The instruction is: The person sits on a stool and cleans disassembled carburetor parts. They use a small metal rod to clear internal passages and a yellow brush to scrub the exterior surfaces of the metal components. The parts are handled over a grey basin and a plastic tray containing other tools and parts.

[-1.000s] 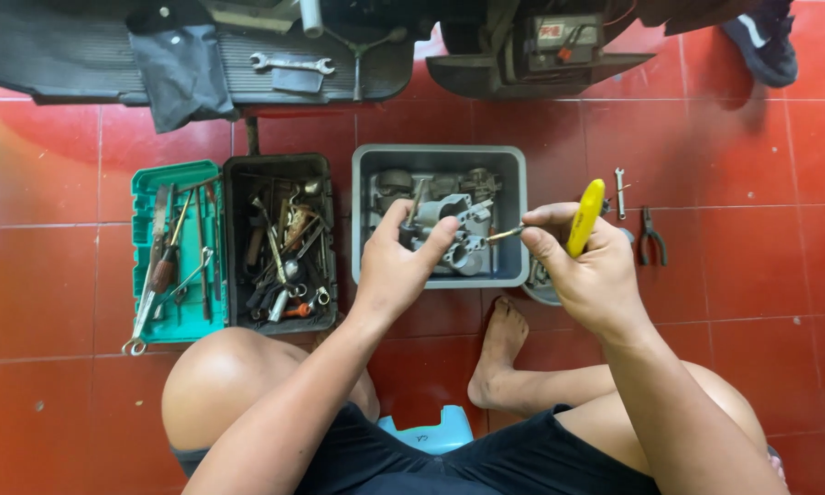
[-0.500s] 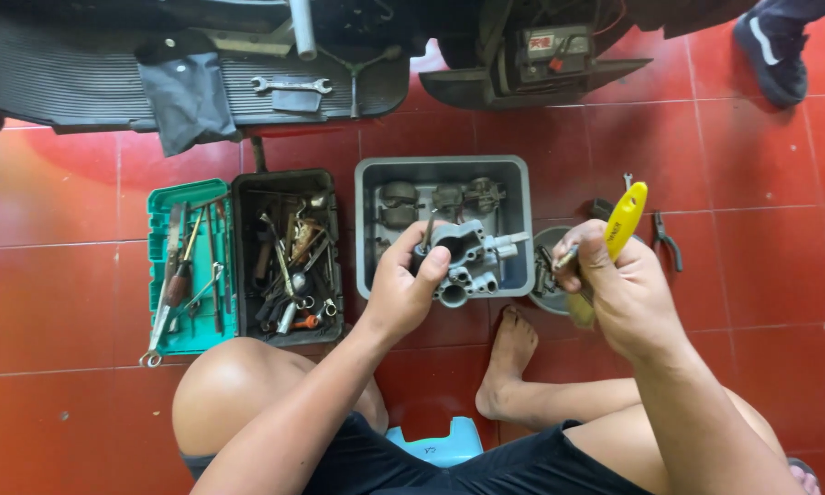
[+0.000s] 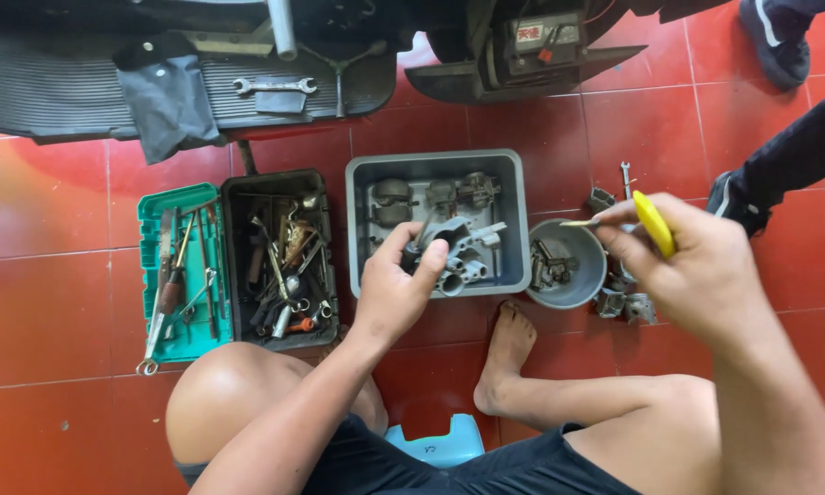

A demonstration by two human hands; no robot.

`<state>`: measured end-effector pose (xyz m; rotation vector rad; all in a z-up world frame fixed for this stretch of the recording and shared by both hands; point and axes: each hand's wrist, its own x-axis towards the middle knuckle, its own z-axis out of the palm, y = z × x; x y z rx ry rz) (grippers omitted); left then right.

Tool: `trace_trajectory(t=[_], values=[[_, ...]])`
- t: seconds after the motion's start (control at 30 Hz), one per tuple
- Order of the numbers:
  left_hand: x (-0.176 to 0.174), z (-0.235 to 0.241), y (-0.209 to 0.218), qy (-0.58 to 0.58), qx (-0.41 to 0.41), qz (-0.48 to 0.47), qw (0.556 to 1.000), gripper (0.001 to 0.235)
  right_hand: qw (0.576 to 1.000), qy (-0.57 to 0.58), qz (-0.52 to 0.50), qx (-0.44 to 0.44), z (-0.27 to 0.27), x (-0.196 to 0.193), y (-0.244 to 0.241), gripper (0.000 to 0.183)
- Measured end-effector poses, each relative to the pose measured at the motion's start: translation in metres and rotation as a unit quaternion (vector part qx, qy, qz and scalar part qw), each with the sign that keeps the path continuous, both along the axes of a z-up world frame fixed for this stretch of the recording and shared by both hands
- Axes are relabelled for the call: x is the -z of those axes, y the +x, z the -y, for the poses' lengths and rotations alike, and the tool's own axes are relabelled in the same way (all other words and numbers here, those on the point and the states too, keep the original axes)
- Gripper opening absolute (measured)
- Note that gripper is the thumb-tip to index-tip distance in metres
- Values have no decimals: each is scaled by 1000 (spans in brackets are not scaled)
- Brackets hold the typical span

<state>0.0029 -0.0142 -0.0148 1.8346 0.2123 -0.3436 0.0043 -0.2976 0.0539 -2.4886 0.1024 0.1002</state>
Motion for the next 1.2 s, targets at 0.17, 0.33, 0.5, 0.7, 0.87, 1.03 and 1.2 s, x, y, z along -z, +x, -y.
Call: trace_trajectory(t=[0.17,0.33,0.5,0.7,0.87,1.03,1.2], values=[[40,-7,6,30,-6,25,999,32,987,-54,-145,37,85,90,13,21],[55,-7,7,63,-2,-12,998,32,967,3,-195,164,131,286,-34,28],[61,2,6,102,8,-51,993,30,931,1,-269,248,117,401,-51,42],[80,5,6,114,46,-57,991,26,921,209,-160,289,96,381,-43,40],[95,9,9,6,45,-14,999,27,924,305,-130,190,67,194,13,52],[85,8,10,-78,35,53,995,35,982,166,-61,70,46,44,16,48],[14,6,18,6,46,18,999,51,991,86,89,-56,-47,-42,2,29]])
